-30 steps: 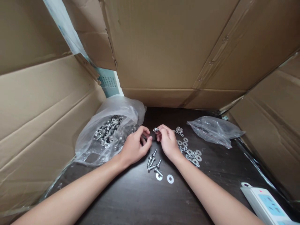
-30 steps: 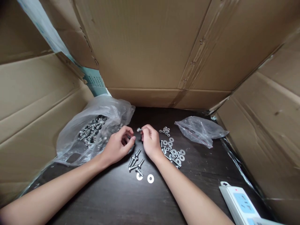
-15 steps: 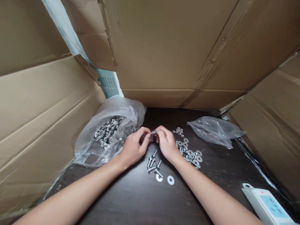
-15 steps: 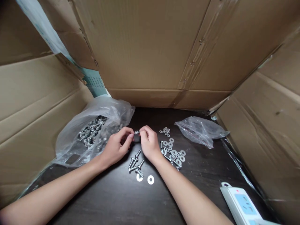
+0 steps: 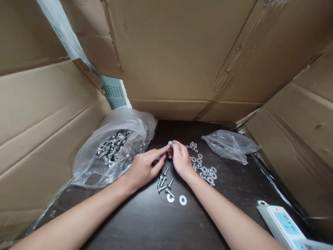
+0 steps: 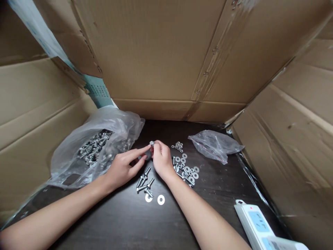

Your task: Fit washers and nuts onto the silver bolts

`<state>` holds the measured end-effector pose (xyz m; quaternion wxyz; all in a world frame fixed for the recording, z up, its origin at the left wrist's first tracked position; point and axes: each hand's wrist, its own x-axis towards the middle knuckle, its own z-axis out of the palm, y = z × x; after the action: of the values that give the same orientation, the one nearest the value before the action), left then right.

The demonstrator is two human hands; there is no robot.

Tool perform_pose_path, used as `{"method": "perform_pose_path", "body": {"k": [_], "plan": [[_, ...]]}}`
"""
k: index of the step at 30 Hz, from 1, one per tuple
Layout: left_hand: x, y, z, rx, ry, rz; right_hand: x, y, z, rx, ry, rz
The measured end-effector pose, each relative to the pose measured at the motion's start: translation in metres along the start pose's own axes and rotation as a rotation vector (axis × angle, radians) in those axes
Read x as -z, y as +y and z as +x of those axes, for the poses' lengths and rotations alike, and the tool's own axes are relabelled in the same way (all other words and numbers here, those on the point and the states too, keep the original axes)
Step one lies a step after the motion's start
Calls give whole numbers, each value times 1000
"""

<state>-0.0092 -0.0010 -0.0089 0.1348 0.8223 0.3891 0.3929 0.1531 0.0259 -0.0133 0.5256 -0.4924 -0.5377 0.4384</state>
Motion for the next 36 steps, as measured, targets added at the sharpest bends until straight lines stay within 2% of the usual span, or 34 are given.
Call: {"method": "perform_pose_path", "body": {"k": [4, 15, 36], "plan": [[0, 0, -1, -26, -4, 32, 0, 1, 0, 9, 3, -10], [-1, 0, -2, 23, 11, 35, 0, 5, 0, 31, -4, -17], [0, 0, -3, 70, -2, 10, 2, 4, -4, 119, 25, -221]]}}
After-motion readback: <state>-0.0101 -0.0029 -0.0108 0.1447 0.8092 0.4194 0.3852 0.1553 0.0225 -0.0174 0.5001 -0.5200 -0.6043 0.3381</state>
